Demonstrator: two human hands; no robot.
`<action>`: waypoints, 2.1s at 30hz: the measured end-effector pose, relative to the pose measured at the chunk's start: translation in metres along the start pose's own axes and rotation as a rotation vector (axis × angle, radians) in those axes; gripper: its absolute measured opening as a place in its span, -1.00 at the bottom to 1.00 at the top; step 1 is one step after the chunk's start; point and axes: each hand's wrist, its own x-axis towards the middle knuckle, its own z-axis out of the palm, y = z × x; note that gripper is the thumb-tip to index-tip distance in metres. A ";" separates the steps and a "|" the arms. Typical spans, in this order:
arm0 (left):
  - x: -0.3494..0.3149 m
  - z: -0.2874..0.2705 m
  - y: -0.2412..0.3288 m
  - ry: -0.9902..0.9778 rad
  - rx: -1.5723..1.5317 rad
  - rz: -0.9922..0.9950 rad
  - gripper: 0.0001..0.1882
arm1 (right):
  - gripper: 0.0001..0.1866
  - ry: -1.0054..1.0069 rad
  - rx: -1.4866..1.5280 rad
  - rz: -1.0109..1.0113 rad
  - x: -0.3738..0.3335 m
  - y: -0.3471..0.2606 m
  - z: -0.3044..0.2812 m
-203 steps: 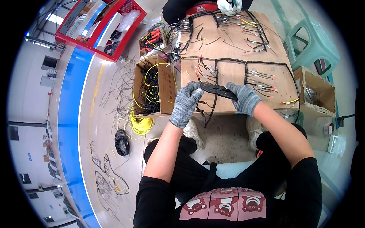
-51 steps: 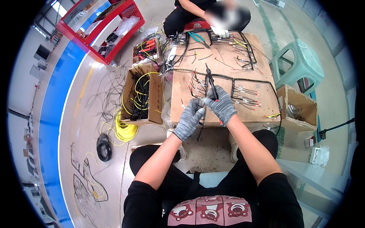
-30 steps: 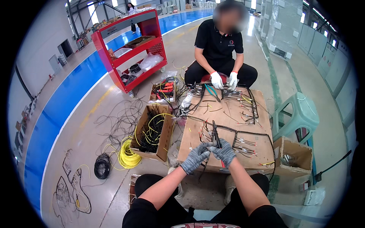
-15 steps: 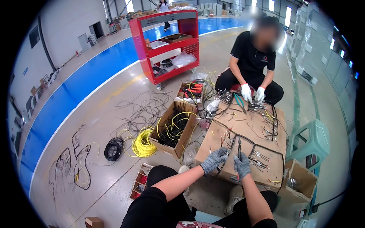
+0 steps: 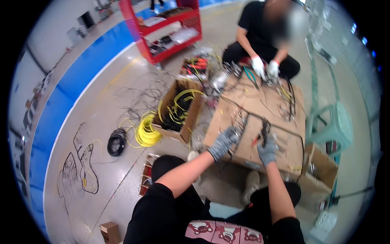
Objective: The person sits on the floor and uses pliers to strip insulation from black wires, then twists the exposed ends. They repeat this process on multiple wires laid out on a cardboard work surface.
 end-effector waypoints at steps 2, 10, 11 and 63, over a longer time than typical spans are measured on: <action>0.000 -0.002 -0.002 0.023 -0.083 -0.048 -0.67 | -0.44 -0.183 0.391 0.247 0.001 -0.005 0.004; -0.001 0.007 0.018 0.037 -0.144 -0.073 -0.67 | -0.70 -0.353 0.437 0.565 0.026 -0.028 -0.038; 0.000 0.008 0.017 0.030 -0.117 -0.078 -0.67 | -0.67 -0.448 0.259 0.575 0.037 -0.050 -0.067; -0.014 0.018 0.042 0.089 0.325 -0.006 -0.61 | -0.29 -0.768 -0.123 0.000 0.009 -0.045 -0.055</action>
